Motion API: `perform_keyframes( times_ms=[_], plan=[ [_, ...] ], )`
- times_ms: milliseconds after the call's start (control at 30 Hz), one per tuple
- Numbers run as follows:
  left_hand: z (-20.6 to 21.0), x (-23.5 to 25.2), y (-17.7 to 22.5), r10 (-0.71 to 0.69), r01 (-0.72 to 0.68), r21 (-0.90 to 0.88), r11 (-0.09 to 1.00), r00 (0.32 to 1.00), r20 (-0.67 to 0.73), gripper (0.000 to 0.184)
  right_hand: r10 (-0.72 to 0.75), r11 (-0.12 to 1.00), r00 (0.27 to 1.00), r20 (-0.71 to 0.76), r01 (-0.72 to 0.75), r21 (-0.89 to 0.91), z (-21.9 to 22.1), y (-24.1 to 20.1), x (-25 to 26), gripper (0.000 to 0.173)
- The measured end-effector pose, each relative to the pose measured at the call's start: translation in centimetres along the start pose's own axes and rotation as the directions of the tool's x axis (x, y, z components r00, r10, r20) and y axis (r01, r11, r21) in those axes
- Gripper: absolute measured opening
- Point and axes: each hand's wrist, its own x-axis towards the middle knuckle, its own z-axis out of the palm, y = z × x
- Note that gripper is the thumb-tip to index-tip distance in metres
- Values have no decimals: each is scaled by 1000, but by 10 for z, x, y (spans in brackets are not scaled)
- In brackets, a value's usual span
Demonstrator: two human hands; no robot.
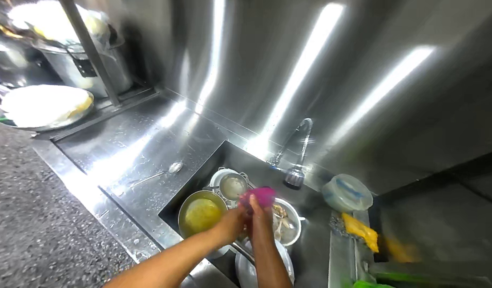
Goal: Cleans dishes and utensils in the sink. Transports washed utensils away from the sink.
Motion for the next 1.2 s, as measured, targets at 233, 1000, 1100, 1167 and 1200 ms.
perform_keyframes(
  times_ms=[233,1000,1100,1167,1200],
  plan=[
    [5,4,-4,-91,111,-231,967,991,93,24,-316,933,935,-160,275,-232,-17,1,50,21],
    [-21,14,-36,-107,147,-291,945,983,148,28,196,977,977,88,-203,67,8,36,-7,23],
    [-29,9,-49,-91,129,-188,974,975,202,33,177,984,980,95,-176,-26,8,35,-7,12],
    [-49,2,-49,-57,80,-241,967,993,100,48,125,974,982,144,-93,-207,10,26,-4,13],
    [-60,2,-50,-38,45,-277,960,999,30,51,140,944,970,196,-72,-321,13,21,-5,15]
  ],
)
